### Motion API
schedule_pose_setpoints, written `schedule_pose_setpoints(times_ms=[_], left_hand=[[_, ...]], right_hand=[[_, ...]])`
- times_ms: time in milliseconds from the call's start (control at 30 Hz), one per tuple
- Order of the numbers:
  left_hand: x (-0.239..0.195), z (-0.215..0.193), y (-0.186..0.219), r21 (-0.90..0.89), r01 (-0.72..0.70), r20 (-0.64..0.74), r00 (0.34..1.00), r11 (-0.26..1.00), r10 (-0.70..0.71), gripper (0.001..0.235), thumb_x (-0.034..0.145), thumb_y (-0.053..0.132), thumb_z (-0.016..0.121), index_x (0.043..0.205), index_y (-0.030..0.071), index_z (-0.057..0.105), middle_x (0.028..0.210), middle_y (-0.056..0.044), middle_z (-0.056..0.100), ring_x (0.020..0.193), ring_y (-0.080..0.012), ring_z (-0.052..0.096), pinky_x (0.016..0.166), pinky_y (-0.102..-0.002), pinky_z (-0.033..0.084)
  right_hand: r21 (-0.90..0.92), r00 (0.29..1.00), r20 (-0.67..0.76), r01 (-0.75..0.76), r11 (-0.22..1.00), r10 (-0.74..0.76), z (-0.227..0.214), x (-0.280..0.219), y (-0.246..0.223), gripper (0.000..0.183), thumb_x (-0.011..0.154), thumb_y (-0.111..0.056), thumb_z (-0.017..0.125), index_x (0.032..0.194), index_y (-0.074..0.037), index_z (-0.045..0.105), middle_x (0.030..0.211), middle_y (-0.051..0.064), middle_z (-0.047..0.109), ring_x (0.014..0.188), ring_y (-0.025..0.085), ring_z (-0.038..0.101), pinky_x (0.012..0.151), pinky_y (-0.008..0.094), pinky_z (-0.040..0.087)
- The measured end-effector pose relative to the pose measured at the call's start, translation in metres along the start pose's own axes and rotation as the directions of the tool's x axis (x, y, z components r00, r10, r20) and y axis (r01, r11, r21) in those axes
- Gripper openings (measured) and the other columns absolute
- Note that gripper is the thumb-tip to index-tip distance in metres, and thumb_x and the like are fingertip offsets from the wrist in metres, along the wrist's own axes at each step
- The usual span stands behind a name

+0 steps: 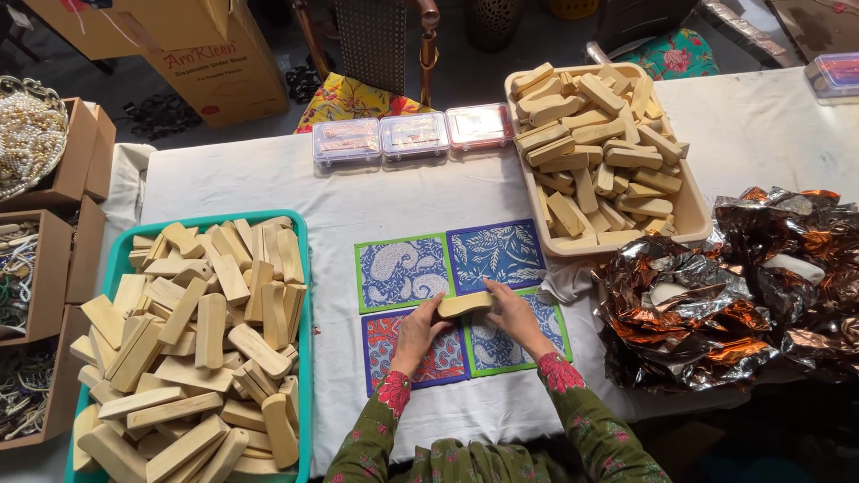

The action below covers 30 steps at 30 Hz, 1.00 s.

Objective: The person wipes a rectangular bar of soap with a white cloth, then wraps it in a sheet of metallic foil. They fold the foil around the soap to create a neat package and place it on the table. The person repeats this process with a second bar of soap.

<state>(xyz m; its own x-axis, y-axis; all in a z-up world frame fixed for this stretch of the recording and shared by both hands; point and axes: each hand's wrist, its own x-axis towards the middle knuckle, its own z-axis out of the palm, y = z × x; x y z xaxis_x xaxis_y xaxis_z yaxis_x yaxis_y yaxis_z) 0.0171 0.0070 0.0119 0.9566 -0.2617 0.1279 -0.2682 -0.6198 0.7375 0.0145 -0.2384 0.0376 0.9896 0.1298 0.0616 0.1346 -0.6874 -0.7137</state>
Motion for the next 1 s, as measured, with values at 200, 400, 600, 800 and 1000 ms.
schedule_pose_setpoints(times_ms=[200, 400, 600, 800, 1000], left_hand=[[-0.014, -0.002, 0.024, -0.009, 0.111, -0.242, 0.964, 0.994, -0.11, 0.072, 0.074, 0.038, 0.084, 0.136, 0.013, 0.058, 0.139, -0.013, 0.055, 0.114, -0.0347, 0.065, 0.083, -0.045, 0.059], [-0.016, 0.022, 0.067, -0.107, 0.066, -0.489, 0.866, 0.992, -0.11, 0.037, 0.096, 0.028, 0.072, 0.127, 0.008, 0.067, 0.138, -0.014, 0.051, 0.12, -0.0322, 0.061, 0.096, -0.043, 0.054], [-0.016, 0.065, 0.125, -0.201, -0.038, -0.429, 0.902, 0.979, -0.053, 0.026, 0.097, 0.023, 0.07, 0.118, 0.008, 0.071, 0.131, -0.012, 0.055, 0.113, -0.0288, 0.064, 0.091, -0.04, 0.056], [-0.005, 0.073, 0.176, -0.282, -0.044, -0.281, 0.959, 0.958, -0.038, 0.024, 0.097, 0.022, 0.069, 0.118, 0.01, 0.071, 0.131, -0.01, 0.057, 0.104, -0.0257, 0.067, 0.085, -0.04, 0.055], [0.008, 0.088, 0.207, -0.227, -0.177, -0.319, 0.943, 0.958, 0.099, 0.028, 0.099, 0.021, 0.07, 0.124, 0.009, 0.068, 0.129, -0.009, 0.063, 0.114, -0.0305, 0.067, 0.092, -0.041, 0.055]], right_hand=[[0.074, 0.969, -0.246, -0.003, 0.997, 0.021, -0.081, -0.031, -0.018, 0.033, 0.089, -0.014, 0.076, 0.121, -0.01, 0.073, 0.119, 0.007, 0.074, 0.091, 0.019, 0.076, 0.075, 0.029, 0.064], [-0.031, 0.849, -0.446, -0.33, 0.943, 0.283, -0.233, -0.057, 0.06, 0.024, 0.095, -0.024, 0.076, 0.117, -0.016, 0.078, 0.109, 0.006, 0.078, 0.093, 0.019, 0.076, 0.08, 0.033, 0.061], [-0.422, 0.983, -0.033, -0.177, 0.889, 0.18, -0.271, -0.076, 0.078, 0.042, 0.071, -0.039, 0.086, 0.106, -0.016, 0.082, 0.104, 0.008, 0.078, 0.1, 0.028, 0.071, 0.088, 0.043, 0.055], [-0.533, 0.986, 0.0, -0.139, 0.834, 0.164, -0.277, -0.066, 0.115, 0.029, 0.083, -0.039, 0.079, 0.096, -0.014, 0.083, 0.097, 0.005, 0.079, 0.098, 0.024, 0.072, 0.092, 0.039, 0.057], [-0.186, 0.993, -0.073, -0.1, 0.977, 0.088, -0.296, -0.049, 0.087, 0.026, 0.092, -0.031, 0.073, 0.104, -0.009, 0.08, 0.1, 0.009, 0.076, 0.091, 0.023, 0.073, 0.079, 0.038, 0.059]])
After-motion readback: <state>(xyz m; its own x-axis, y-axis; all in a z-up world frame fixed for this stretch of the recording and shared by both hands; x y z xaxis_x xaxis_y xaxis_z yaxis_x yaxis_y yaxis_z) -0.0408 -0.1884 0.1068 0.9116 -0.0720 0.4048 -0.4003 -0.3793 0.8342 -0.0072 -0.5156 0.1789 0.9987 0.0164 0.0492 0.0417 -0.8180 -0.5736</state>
